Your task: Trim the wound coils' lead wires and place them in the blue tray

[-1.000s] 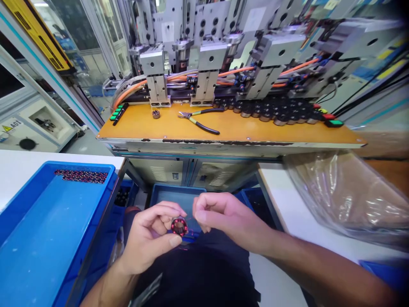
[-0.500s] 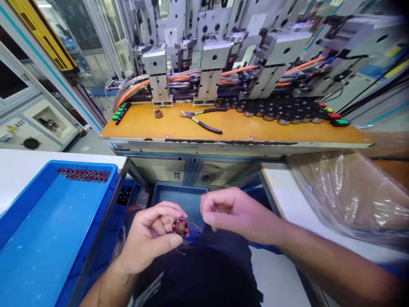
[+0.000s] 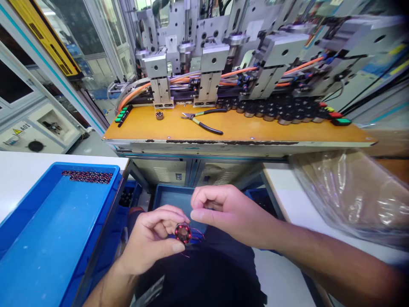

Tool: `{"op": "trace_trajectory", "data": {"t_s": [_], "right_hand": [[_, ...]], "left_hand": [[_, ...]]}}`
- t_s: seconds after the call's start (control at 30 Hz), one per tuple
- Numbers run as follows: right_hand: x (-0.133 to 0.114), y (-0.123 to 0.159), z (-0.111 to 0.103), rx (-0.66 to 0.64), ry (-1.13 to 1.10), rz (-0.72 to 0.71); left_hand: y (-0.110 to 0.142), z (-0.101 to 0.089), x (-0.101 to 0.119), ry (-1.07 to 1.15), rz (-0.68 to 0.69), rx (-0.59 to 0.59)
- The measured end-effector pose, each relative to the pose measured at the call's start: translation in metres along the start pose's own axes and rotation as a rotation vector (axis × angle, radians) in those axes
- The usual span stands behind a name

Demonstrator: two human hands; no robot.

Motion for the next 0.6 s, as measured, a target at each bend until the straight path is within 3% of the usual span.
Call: {"op": "trace_trajectory", "data": {"t_s": [0.17, 0.3, 0.47, 0.6], "right_hand": [[0.004, 0.01, 0.007, -0.043, -0.092, 0.151], [0.002, 0.012, 0.013, -0.122, -0.03, 0.209], [0.0, 0.016, 0.017, -0.178, 0.118, 0.185], [-0.008, 0.018, 0.018, -0.171, 0.198, 0.088]], "left_hand": [[-0.001, 0.005, 0.006, -0.072, 0.072, -0.022], [-0.003, 0.008, 0.008, -0.126, 0.089, -0.029], [-0.002, 0.008, 0.008, -0.125, 0.09, -0.015], [-0.002, 0.01, 0.008, -0.079, 0.084, -0.025]]}}
Point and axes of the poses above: each hand's wrist, its own y-axis away from the middle knuckle, its own z-axis out of the palm, x = y × z, the point moved 10 cm from there along -y, towards the middle knuckle, and after that the axes turned 3 degrees about y, right-handed, at the moved point
